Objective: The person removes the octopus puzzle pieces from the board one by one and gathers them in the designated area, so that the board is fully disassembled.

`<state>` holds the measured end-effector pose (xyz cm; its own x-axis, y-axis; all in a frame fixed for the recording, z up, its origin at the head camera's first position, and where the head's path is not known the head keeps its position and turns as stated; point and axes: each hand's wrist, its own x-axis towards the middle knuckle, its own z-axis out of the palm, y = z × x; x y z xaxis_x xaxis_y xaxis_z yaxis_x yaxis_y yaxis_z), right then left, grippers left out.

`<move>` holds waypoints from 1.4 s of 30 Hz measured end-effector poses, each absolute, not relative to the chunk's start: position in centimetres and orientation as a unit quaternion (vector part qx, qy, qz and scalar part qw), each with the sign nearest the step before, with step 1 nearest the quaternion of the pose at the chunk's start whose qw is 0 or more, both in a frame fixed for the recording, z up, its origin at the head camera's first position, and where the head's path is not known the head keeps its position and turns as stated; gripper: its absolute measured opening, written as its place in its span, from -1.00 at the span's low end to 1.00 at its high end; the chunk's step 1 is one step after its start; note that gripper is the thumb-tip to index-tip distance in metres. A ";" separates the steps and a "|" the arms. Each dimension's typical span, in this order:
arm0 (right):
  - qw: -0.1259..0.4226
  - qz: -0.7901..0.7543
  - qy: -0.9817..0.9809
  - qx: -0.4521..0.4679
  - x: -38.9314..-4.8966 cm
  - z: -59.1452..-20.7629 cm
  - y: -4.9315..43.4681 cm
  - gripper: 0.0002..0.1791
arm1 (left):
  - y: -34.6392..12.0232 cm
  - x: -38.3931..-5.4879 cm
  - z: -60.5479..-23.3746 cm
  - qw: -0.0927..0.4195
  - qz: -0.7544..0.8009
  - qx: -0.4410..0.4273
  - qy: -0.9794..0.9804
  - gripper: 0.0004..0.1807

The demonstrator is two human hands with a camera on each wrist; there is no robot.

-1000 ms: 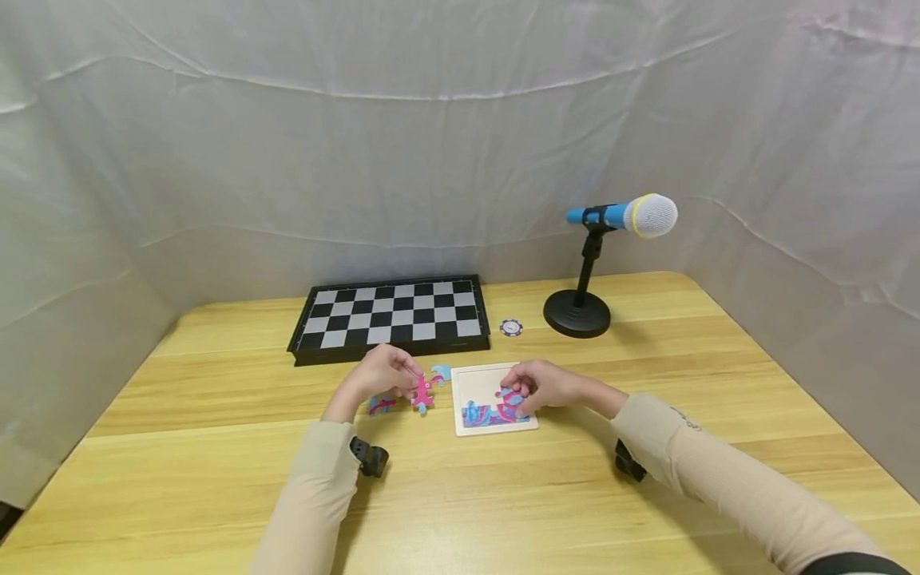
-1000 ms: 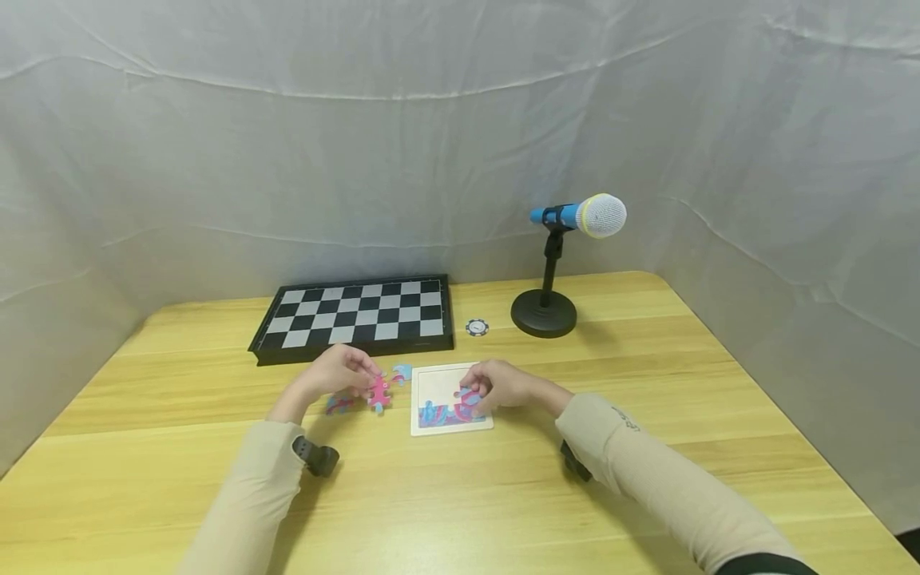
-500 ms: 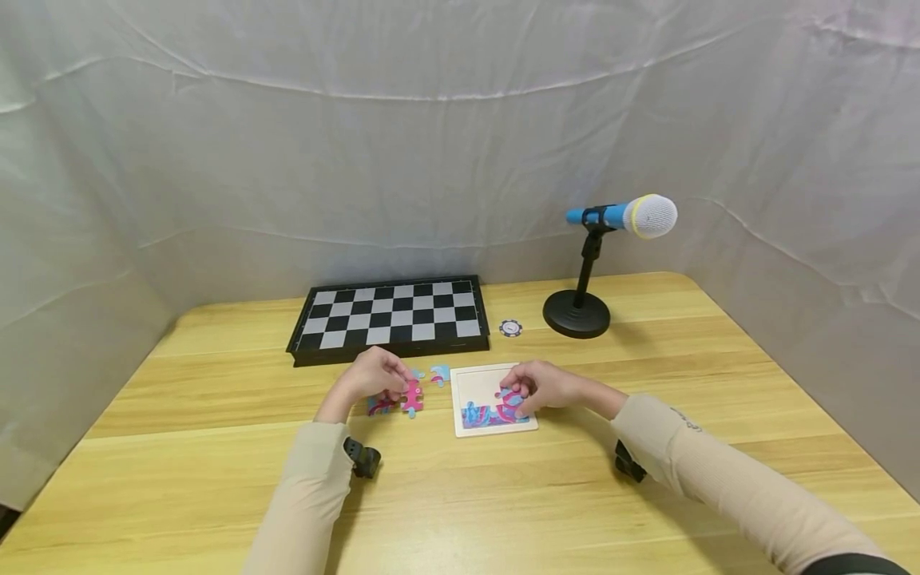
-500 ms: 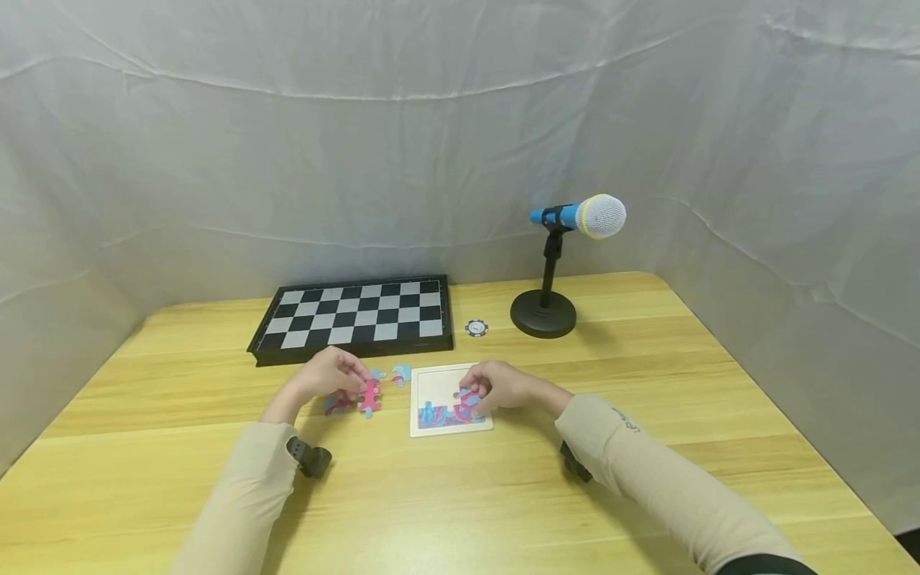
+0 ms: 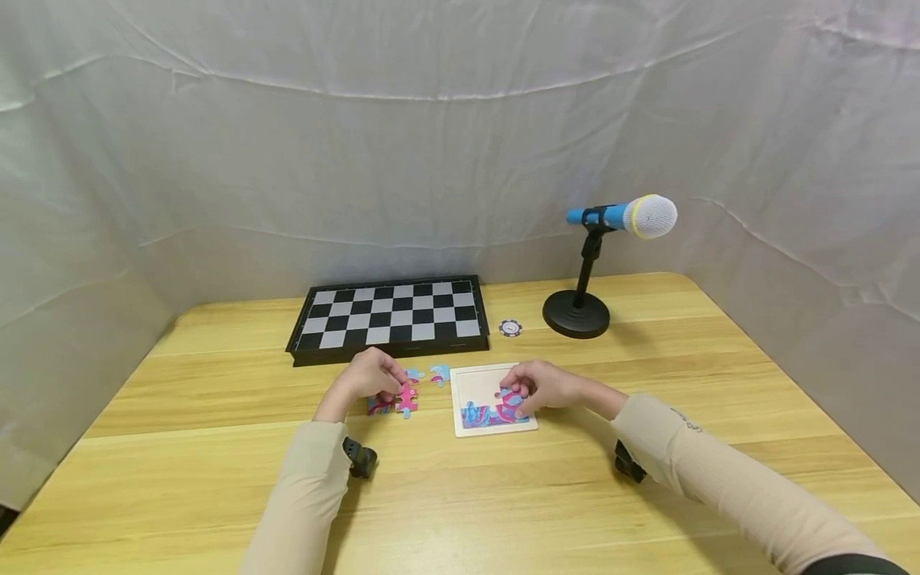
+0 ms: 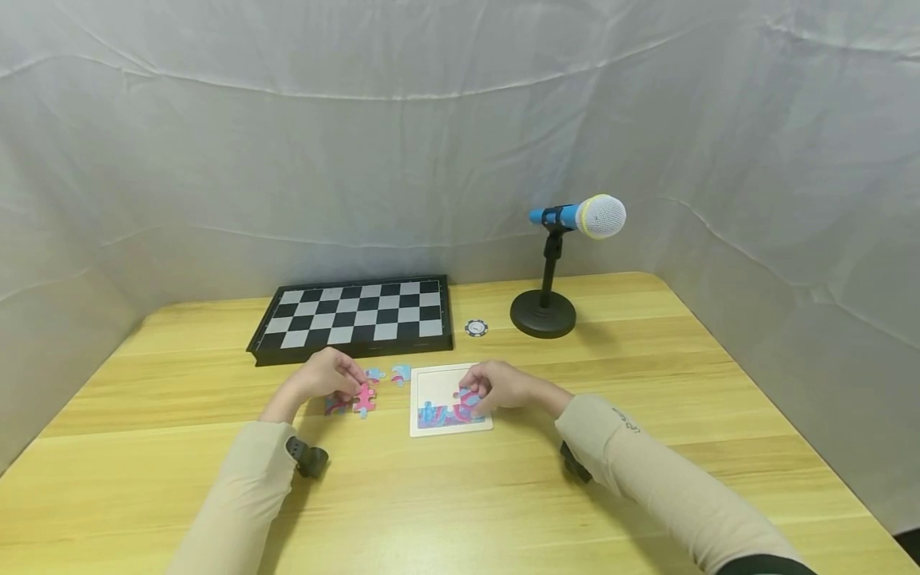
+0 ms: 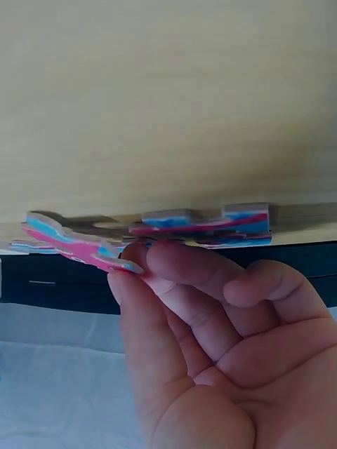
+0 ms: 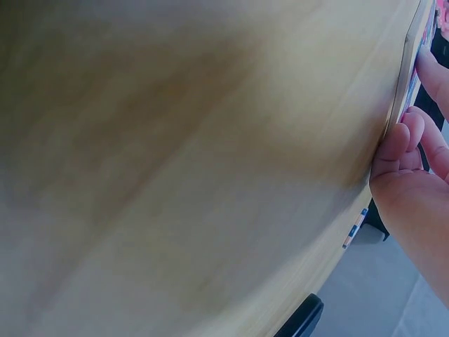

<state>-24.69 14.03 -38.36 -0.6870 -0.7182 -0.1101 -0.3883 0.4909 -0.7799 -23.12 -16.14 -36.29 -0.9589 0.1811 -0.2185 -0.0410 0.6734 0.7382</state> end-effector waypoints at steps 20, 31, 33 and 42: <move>0.213 -0.377 0.839 -0.330 -24.7 -38.1 14.0 -0.56 | -15.9 -23.5 -36.1 0.135 0.387 0.031 0.912 -0.93; 0.208 -0.367 0.842 -0.337 -24.8 -38.5 14.3 -0.55 | -14.8 -23.4 -35.7 0.130 0.389 0.056 0.910 -0.93; 0.207 -0.367 0.841 -0.338 -24.8 -38.5 14.3 -0.55 | -14.6 -23.4 -35.6 0.129 0.388 0.054 0.911 -0.93; 0.210 -0.357 0.845 -0.340 -24.6 -38.1 14.2 -0.51 | -13.5 -23.5 -35.3 0.129 0.404 0.081 0.902 -0.93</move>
<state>-24.64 14.21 -38.11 -0.6813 -0.7233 -0.1122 -0.4243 0.5151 -0.7448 -23.47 -13.47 -35.30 -0.9538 0.2499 -0.1667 0.0420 0.6602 0.7499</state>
